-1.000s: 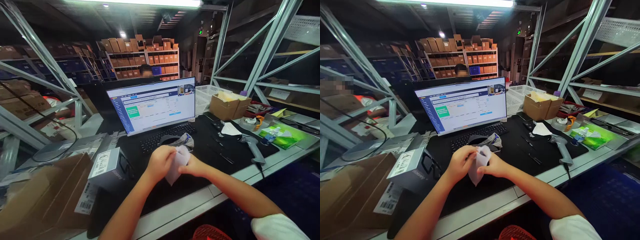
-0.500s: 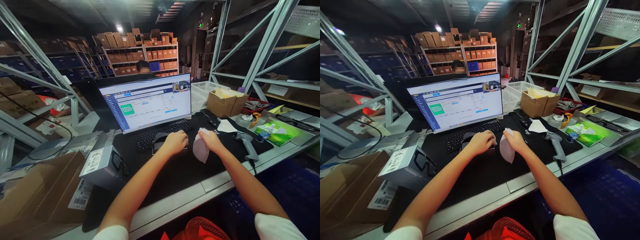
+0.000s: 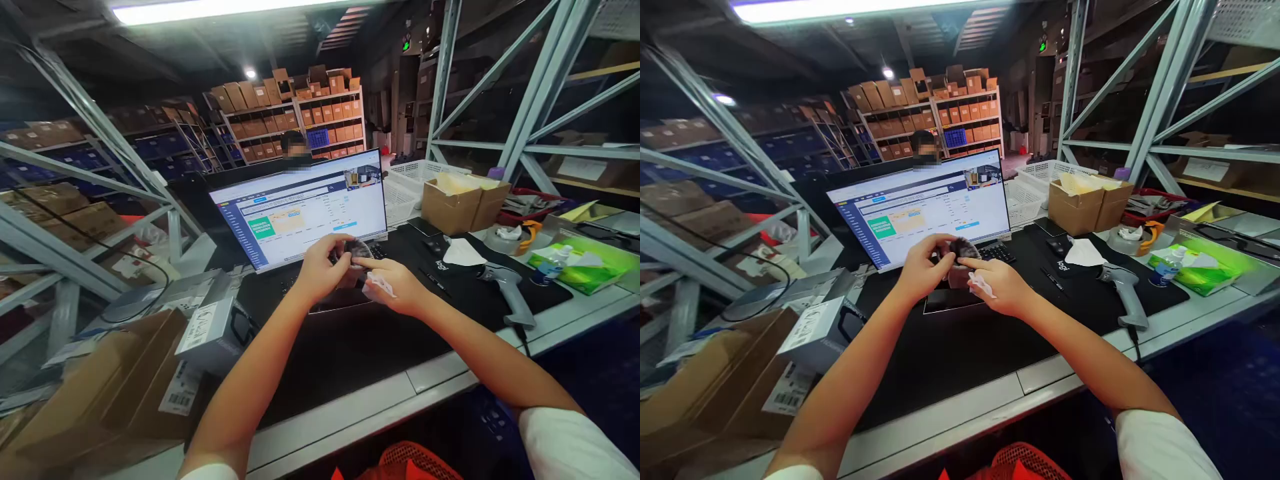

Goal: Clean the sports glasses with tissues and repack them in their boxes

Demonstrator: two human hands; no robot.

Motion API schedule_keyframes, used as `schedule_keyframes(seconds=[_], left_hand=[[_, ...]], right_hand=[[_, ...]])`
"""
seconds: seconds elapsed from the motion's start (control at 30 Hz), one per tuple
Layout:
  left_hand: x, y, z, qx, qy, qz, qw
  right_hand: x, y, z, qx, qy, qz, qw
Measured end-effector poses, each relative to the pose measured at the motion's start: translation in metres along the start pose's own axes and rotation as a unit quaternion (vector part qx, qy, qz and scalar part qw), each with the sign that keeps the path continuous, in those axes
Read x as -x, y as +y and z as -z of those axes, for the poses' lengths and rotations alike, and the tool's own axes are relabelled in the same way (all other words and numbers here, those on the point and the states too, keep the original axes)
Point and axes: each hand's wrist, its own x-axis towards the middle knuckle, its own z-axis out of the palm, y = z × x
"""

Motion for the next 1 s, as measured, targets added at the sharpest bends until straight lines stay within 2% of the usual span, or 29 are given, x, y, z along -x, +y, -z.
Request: schedule_keyframes(seconds=[0.07,0.13,0.2,0.3,0.4,0.47,0.53,0.6,0.67,0.73,0.8,0.87,0.93,1.0], left_hand=[[0.011,0.011,0.021,0.042,0.04,-0.031,0.998],[0.025,0.015,0.034,0.038,0.038,-0.043,0.998],[0.044,0.013,0.038,0.003,-0.021,-0.022,1.0],[0.071,0.002,0.027,-0.04,-0.123,0.067,0.989],[0.09,-0.009,0.009,-0.022,-0.12,0.158,0.98],[0.097,-0.014,0.001,-0.001,-0.11,0.185,0.977],[0.101,-0.017,-0.003,0.024,-0.123,0.174,0.977],[0.103,-0.018,-0.006,0.053,-0.15,0.148,0.976],[0.105,-0.017,-0.009,0.086,-0.17,0.135,0.972],[0.106,-0.013,-0.011,0.125,-0.17,0.143,0.967],[0.108,-0.01,-0.013,0.197,-0.175,0.17,0.95],[0.109,-0.008,-0.014,0.293,-0.186,0.211,0.914],[0.11,-0.009,-0.012,0.382,-0.183,0.242,0.873],[0.111,-0.012,-0.01,0.442,-0.155,0.257,0.845]], right_hand=[[-0.011,-0.015,0.005,0.013,0.005,0.021,1.0],[-0.016,-0.03,0.004,0.012,-0.017,0.039,0.999],[-0.013,-0.042,-0.002,0.004,-0.066,0.065,0.996],[0.0,-0.052,-0.018,-0.029,-0.128,0.072,0.989],[0.014,-0.052,-0.025,-0.107,-0.136,-0.023,0.985],[0.023,-0.05,-0.019,-0.161,-0.12,-0.109,0.973],[0.031,-0.048,-0.007,-0.207,-0.067,-0.175,0.96],[0.037,-0.05,0.004,-0.253,0.057,-0.21,0.943],[0.039,-0.053,0.007,-0.291,0.238,-0.228,0.898],[0.034,-0.057,-0.002,-0.305,0.377,-0.254,0.837],[0.024,-0.059,-0.019,-0.309,0.43,-0.3,0.793],[0.014,-0.059,-0.038,-0.316,0.445,-0.332,0.769],[0.008,-0.058,-0.053,-0.308,0.477,-0.317,0.76],[0.01,-0.058,-0.06,-0.286,0.508,-0.253,0.772]])
